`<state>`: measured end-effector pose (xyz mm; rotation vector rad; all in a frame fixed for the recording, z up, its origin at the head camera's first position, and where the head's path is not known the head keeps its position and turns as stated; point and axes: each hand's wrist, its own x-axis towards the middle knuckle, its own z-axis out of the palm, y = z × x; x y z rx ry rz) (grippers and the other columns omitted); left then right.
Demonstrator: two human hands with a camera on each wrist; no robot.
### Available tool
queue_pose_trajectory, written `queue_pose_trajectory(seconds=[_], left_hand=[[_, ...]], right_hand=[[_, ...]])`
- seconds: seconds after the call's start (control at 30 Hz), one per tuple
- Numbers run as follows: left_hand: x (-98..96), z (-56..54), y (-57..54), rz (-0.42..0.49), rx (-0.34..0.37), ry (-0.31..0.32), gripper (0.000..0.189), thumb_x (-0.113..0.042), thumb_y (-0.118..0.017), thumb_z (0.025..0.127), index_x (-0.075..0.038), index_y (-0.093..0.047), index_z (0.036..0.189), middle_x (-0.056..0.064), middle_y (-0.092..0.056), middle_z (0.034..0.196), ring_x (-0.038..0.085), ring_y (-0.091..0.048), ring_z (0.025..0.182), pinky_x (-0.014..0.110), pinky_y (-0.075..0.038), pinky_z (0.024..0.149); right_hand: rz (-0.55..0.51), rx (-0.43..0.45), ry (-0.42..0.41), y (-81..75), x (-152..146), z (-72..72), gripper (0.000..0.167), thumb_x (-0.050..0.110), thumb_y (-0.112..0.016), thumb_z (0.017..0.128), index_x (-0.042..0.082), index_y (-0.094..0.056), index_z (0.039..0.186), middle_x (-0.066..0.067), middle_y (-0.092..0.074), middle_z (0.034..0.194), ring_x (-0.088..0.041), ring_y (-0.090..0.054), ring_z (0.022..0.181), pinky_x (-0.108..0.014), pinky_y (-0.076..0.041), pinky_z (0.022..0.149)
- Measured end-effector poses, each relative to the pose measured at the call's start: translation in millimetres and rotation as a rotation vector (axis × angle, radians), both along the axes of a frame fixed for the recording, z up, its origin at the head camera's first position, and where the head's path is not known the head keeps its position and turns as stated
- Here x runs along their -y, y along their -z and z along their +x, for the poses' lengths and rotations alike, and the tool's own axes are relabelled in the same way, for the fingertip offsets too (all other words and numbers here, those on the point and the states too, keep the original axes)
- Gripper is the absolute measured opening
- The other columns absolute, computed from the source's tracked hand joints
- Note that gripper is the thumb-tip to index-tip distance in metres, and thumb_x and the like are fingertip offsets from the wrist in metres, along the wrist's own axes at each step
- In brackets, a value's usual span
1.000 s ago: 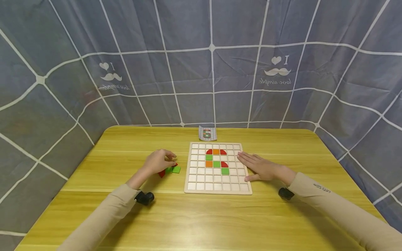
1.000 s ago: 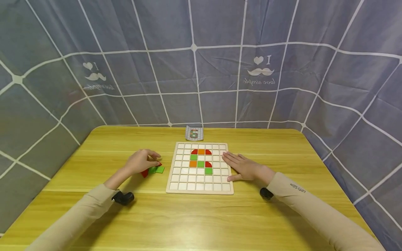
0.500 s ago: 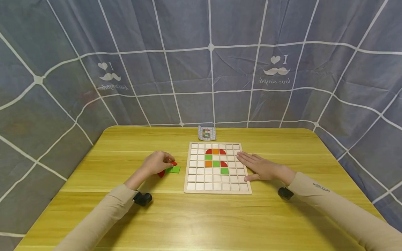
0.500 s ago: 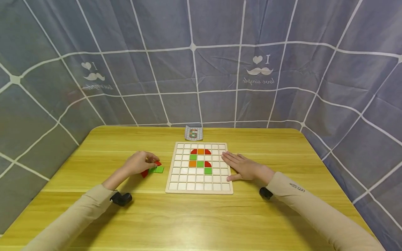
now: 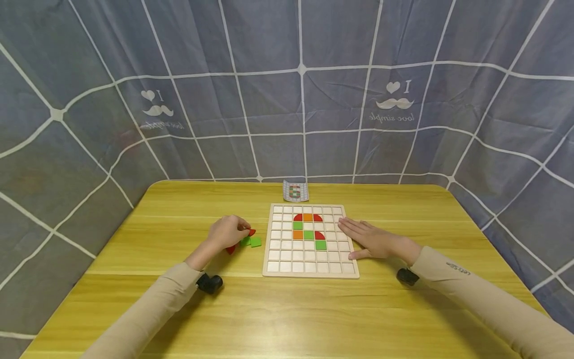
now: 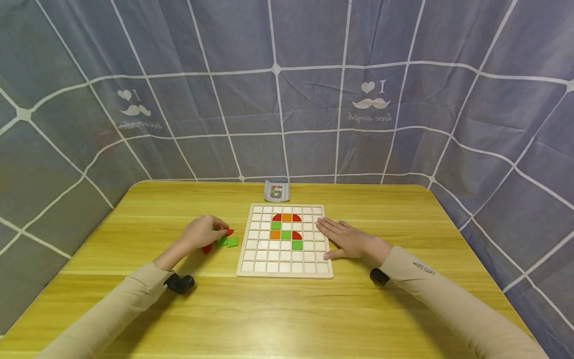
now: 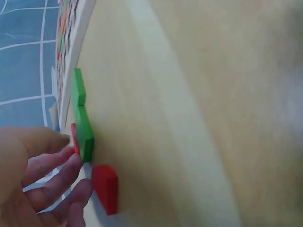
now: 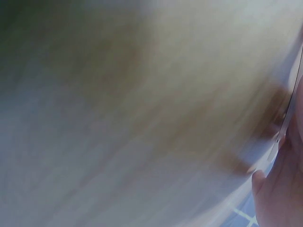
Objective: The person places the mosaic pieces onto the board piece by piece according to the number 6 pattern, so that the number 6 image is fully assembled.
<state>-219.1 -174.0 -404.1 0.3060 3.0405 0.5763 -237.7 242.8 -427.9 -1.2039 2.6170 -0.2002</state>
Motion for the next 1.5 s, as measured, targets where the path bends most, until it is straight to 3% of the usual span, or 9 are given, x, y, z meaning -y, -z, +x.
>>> queue_pose_trajectory(seconds=[0.23,0.47,0.67,1.1,1.5], left_hand=[[0.3,-2.0,-2.3,0.007,0.027,0.040,0.026,-0.025,-0.069,0.087,-0.010,-0.073,0.109,0.006,-0.074,0.095,0.017,-0.065,0.080,0.030,-0.046,0.063],[-6.3,-3.5,0.9,-0.013,-0.004,-0.017,0.025,-0.026,-0.073,0.082,-0.014,-0.075,0.104,0.003,-0.074,0.092,0.013,-0.062,0.068,0.025,-0.041,0.052],[-8.4,-5.5,5.5,-0.018,-0.040,-0.038,0.028,-0.032,-0.075,0.082,-0.013,-0.076,0.102,0.002,-0.074,0.088,0.012,-0.060,0.064,0.026,-0.040,0.052],[-1.8,-8.5,-0.5,0.024,0.039,-0.032,0.029,-0.026,-0.078,0.078,-0.011,-0.076,0.103,0.004,-0.075,0.095,0.016,-0.065,0.078,0.027,-0.043,0.059],[-4.0,-6.4,0.8,0.021,-0.035,-0.016,0.027,-0.027,-0.079,0.075,-0.011,-0.077,0.097,0.003,-0.076,0.093,0.017,-0.067,0.079,0.027,-0.044,0.060]], right_hand=[[0.001,-0.005,0.001,0.6,-0.9,-0.8,0.087,0.053,-0.047,0.095,0.002,-0.010,0.154,-0.018,-0.004,0.161,-0.038,-0.008,0.148,-0.058,-0.014,0.116],[0.000,0.006,0.004,-1.2,-0.6,-1.2,0.087,0.052,-0.048,0.095,0.001,-0.010,0.154,-0.018,-0.005,0.161,-0.038,-0.008,0.148,-0.059,-0.014,0.116],[-0.002,0.017,0.004,-1.7,0.6,-0.6,0.087,0.052,-0.048,0.095,0.001,-0.010,0.154,-0.018,-0.004,0.161,-0.038,-0.007,0.148,-0.059,-0.013,0.116],[-0.003,-0.014,-0.020,-4.7,2.0,0.6,0.084,0.050,-0.049,0.096,0.000,-0.012,0.153,-0.019,-0.007,0.161,-0.039,-0.010,0.148,-0.060,-0.015,0.115],[0.002,0.002,-0.016,-3.8,2.2,1.4,0.085,0.049,-0.050,0.096,-0.001,-0.012,0.153,-0.020,-0.006,0.161,-0.039,-0.008,0.148,-0.060,-0.014,0.115]])
